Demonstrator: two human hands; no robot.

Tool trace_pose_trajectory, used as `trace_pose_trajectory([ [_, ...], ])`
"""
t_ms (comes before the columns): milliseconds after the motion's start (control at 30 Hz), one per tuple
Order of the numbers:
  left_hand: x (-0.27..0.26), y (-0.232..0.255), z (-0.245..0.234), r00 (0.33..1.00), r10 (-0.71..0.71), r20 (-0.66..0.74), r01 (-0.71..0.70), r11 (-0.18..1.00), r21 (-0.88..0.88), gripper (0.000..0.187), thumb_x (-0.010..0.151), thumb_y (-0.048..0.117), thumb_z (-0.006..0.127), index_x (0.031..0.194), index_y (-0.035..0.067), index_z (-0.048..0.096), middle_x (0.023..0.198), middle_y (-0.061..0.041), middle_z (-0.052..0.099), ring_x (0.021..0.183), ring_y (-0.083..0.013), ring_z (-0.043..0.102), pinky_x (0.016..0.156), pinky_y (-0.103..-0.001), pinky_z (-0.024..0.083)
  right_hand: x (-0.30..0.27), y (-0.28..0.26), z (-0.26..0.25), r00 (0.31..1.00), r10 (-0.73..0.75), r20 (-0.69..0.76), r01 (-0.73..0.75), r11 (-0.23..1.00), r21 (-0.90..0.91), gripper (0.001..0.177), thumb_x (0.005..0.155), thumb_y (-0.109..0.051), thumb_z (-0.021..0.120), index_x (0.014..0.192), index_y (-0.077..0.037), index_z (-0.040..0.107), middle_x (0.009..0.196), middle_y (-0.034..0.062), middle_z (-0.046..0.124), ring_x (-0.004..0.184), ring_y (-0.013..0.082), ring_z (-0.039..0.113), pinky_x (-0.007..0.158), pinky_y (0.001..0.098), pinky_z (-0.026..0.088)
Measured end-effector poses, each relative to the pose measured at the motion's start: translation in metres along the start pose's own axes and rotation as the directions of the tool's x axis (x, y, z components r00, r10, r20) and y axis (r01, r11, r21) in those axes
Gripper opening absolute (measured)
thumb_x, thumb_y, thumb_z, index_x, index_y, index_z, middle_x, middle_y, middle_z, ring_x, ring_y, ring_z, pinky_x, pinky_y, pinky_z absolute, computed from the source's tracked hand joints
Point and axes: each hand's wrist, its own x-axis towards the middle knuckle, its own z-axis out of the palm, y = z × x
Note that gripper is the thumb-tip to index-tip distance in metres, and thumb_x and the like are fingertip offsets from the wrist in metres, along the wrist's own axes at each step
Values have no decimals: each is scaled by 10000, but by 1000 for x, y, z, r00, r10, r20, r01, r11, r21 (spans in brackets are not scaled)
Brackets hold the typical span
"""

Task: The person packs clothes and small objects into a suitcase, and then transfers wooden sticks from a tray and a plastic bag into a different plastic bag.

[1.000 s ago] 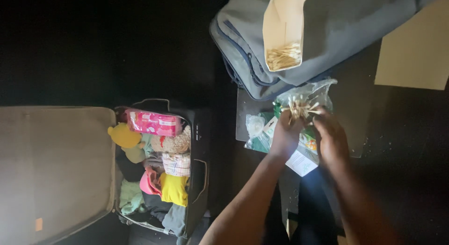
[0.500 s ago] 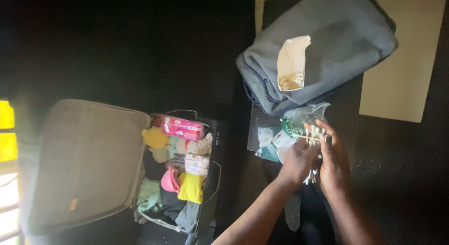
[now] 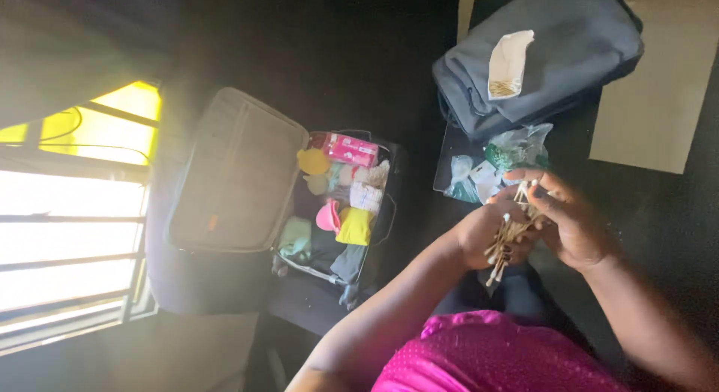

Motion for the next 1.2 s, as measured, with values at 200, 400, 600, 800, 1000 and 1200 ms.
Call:
trace_pose_trajectory([
  [200, -39, -10, 32, 1000, 15, 3, -15, 1000, -3, 314, 1073, 324, 470, 1055, 49, 619, 788, -57, 581, 554, -137, 524, 480, -263, 423, -38, 5, 2, 982, -186, 7, 165, 854, -494, 614, 1016, -455, 562, 1478, -50, 568, 1099, 135, 681, 963, 175, 624, 845, 317, 507],
  [400, -73, -7, 65, 996, 34, -83, -30, 998, 48, 340, 1027, 329, 415, 1048, 51, 610, 775, -58, 555, 570, -149, 496, 525, -292, 430, -52, 7, 19, 924, -370, 97, 337, 668, -663, 393, 1100, -276, 483, 1397, -44, 591, 1088, 41, 681, 933, 115, 632, 851, 280, 524],
  [600, -87, -9, 69, 986, 36, 165, -25, 998, -64, 317, 1033, 302, 424, 1051, 50, 614, 800, -10, 511, 563, -106, 412, 549, -286, 394, -58, 12, 30, 987, -159, -8, 148, 936, -318, 351, 1062, -237, 551, 1318, -19, 653, 1075, 58, 692, 938, 129, 643, 877, 290, 533],
  [800, -112, -18, 63, 974, 102, 202, -98, 995, -28, 341, 1073, 313, 410, 1081, 38, 613, 818, -10, 509, 582, -100, 412, 562, -275, 393, -66, 28, 54, 986, -155, -68, 144, 978, -149, 345, 1035, -184, 598, 1296, 33, 659, 1152, 83, 695, 999, 136, 620, 891, 295, 503],
  [1000, -128, -19, 63, 970, 135, 203, -122, 990, -72, 346, 1115, 300, 404, 1117, 25, 613, 851, -3, 512, 613, -90, 415, 599, -267, 393, -79, 6, 74, 999, -41, -3, 41, 999, 16, 394, 1036, -180, 570, 1355, 41, 641, 1141, 108, 706, 976, 144, 638, 904, 293, 513],
  [1200, -132, -22, 67, 970, 163, 180, -160, 987, -32, 275, 1117, 260, 469, 1140, 27, 615, 843, -5, 511, 615, -89, 425, 594, -264, 381, -78, 16, 69, 999, -31, -33, 31, 1000, 0, 397, 1010, -87, 597, 1395, -5, 647, 1064, 80, 700, 934, 123, 650, 888, 275, 524],
])
